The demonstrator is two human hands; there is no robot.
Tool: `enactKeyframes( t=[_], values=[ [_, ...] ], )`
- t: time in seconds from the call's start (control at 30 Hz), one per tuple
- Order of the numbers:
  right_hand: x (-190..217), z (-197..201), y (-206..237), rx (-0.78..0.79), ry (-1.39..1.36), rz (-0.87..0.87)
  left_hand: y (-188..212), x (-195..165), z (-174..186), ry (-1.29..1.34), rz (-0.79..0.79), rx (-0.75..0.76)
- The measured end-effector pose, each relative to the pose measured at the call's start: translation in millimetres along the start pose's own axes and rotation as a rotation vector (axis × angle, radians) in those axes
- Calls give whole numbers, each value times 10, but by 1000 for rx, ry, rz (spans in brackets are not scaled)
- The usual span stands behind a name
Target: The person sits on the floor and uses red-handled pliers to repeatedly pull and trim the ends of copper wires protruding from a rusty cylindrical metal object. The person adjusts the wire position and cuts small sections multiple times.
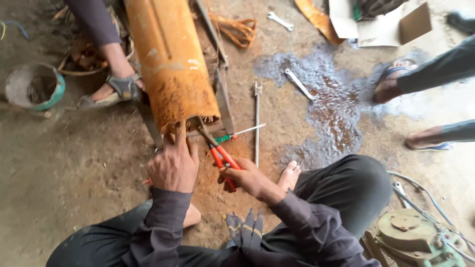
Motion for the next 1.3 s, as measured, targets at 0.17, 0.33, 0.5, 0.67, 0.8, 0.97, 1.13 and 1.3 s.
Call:
enactKeyframes(
  t=[0.17, 0.33, 0.5, 0.67, 0.8, 0.97, 1.13, 1.3],
  values=[
    [96, -200, -21, -50, 151, 117, -46, -70, -75, -55, 41, 125],
    [219, -326, 6, -119, 316, 157, -90, -83, -140, -38, 8, 186],
    [318, -453, 69, -117, 468, 196, -121, -91, -221, -67, -11, 290],
    [369, -582, 96, -172, 523, 276, -130, -89, -247, -63, -11, 366],
    [456, -544, 117, -217, 544, 160, -150, -91, -210, -60, -17, 348],
    [382, -570, 16, -155, 508, 236, -162, -81, -191, -28, -27, 309],
    [229, -534, -99, -199, 512, 286, -149, -88, -204, -32, -29, 309],
    [28, -517, -240, -300, 514, 375, -179, -77, -225, 52, 20, 372]
  ],
)
Point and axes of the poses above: each hand's wrist, its own y-axis away from the middle knuckle, its own z-axis out of the back of the hand, x = y × z, the point moved 1 cm from there along -y, towards the middle knuckle, and after that the axes turned 13 degrees about -y, right-handed, at the moved point
